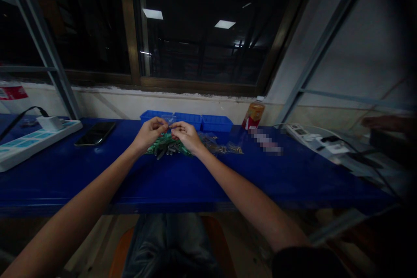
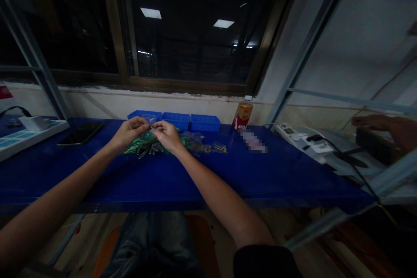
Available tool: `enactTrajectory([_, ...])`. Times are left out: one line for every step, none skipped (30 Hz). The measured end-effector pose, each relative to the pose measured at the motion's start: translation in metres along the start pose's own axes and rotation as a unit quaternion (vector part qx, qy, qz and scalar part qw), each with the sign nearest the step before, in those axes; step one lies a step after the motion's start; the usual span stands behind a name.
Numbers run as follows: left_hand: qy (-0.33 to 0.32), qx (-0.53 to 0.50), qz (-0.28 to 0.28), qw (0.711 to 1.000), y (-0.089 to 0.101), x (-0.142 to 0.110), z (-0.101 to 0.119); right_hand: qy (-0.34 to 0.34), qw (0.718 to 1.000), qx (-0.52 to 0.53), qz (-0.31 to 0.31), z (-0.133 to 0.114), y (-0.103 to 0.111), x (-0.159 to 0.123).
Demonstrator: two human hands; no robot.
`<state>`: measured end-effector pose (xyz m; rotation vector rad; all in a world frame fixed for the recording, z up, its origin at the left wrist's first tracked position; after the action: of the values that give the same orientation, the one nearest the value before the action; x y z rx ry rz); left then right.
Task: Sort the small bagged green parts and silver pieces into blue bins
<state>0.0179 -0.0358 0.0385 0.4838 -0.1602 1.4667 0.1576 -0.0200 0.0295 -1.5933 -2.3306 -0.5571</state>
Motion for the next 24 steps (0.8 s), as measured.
enactTrajectory([-0.011, 0.001, -0.007, 1.000, -0.001, 0.000, -0.001, 0.015, 1.000, -0.014, 0.008, 0.000, -0.001, 0.000])
enactTrajectory([-0.022, 0.001, -0.015, 1.000, -0.001, 0.001, -0.001, 0.029, 0.999, -0.032, 0.019, 0.001, 0.000, 0.000])
enactTrajectory([-0.031, 0.002, -0.023, 0.999, -0.002, 0.001, -0.002, 0.041, 0.997, -0.053, 0.031, 0.002, 0.000, 0.001])
enactTrajectory([-0.037, 0.003, -0.028, 0.999, -0.002, 0.002, -0.002, 0.053, 0.995, -0.072, 0.039, 0.003, 0.001, 0.002])
enactTrajectory([-0.041, 0.005, -0.034, 0.999, -0.003, 0.002, -0.003, 0.064, 0.993, -0.090, 0.046, 0.004, 0.002, 0.003])
enactTrajectory([-0.043, 0.008, -0.039, 0.998, -0.003, 0.002, -0.003, 0.075, 0.990, -0.107, 0.051, 0.004, 0.004, 0.003])
enactTrajectory([-0.042, 0.012, -0.042, 0.998, -0.004, 0.002, -0.003, 0.084, 0.987, -0.122, 0.054, 0.005, 0.005, 0.004])
enactTrajectory([-0.040, 0.018, -0.043, 0.998, -0.004, 0.002, -0.003, 0.091, 0.985, -0.135, 0.057, 0.004, 0.007, 0.004])
enactTrajectory([-0.037, 0.024, -0.043, 0.998, -0.004, 0.002, -0.003, 0.096, 0.983, -0.146, 0.058, 0.004, 0.008, 0.004])
enactTrajectory([-0.033, 0.030, -0.042, 0.998, -0.004, 0.002, -0.002, 0.097, 0.981, -0.157, 0.059, 0.003, 0.009, 0.004])
enactTrajectory([-0.030, 0.037, -0.041, 0.998, -0.004, 0.001, -0.001, 0.098, 0.979, -0.168, 0.057, 0.003, 0.010, 0.004])
enactTrajectory([-0.029, 0.045, -0.039, 0.998, -0.004, 0.001, 0.000, 0.099, 0.977, -0.181, 0.054, 0.002, 0.010, 0.003])
enactTrajectory([-0.031, 0.054, -0.038, 0.997, -0.005, 0.000, 0.001, 0.103, 0.974, -0.196, 0.050, 0.002, 0.010, 0.003])
enactTrajectory([-0.034, 0.062, -0.038, 0.997, -0.005, 0.000, 0.002, 0.109, 0.969, -0.215, 0.048, 0.001, 0.011, 0.003])
enactTrajectory([-0.035, 0.065, -0.038, 0.997, -0.005, -0.001, 0.003, 0.120, 0.963, -0.237, 0.047, 0.000, 0.011, 0.002])
enactTrajectory([-0.030, 0.062, -0.035, 0.997, -0.005, -0.001, 0.004, 0.136, 0.954, -0.262, 0.047, -0.001, 0.011, 0.001])
enactTrajectory([-0.017, 0.048, -0.028, 0.998, -0.004, -0.001, 0.003, 0.156, 0.943, -0.289, 0.049, -0.003, 0.012, 0.000])
enactTrajectory([0.006, 0.021, -0.015, 1.000, -0.004, -0.001, 0.003, 0.179, 0.931, -0.314, 0.050, -0.004, 0.013, -0.001])
enactTrajectory([0.038, -0.017, -0.001, 0.999, -0.003, 0.000, 0.001, 0.202, 0.918, -0.337, 0.050, -0.006, 0.013, -0.002])
enactTrajectory([0.077, -0.061, 0.011, 0.995, -0.002, 0.000, -0.001, 0.223, 0.906, -0.357, 0.047, -0.007, 0.014, -0.003])
enactTrajectory([0.118, -0.105, 0.016, 0.987, -0.002, 0.000, -0.002, 0.240, 0.895, -0.374, 0.042, -0.009, 0.015, -0.004])
enactTrajectory([0.153, -0.143, 0.010, 0.978, -0.003, 0.000, -0.004, 0.253, 0.885, -0.388, 0.034, -0.010, 0.015, -0.005])
enactTrajectory([0.175, -0.169, -0.009, 0.970, -0.004, -0.001, -0.005, 0.262, 0.878, -0.400, 0.026, -0.010, 0.015, -0.006])
enactTrajectory([0.181, -0.181, -0.033, 0.966, -0.005, -0.001, -0.004, 0.268, 0.872, -0.408, 0.019, -0.011, 0.014, -0.006])
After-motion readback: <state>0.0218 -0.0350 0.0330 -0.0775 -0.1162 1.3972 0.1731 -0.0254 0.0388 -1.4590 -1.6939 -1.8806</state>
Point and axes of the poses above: each hand's wrist, its own x-axis towards the middle knuckle, its own y-axis out of the back of the hand, z = x × y, the point moved 2 cm from there along x, towards the middle knuckle, and after that the axes turned 4 degrees about -z, right-handed, at the moved point
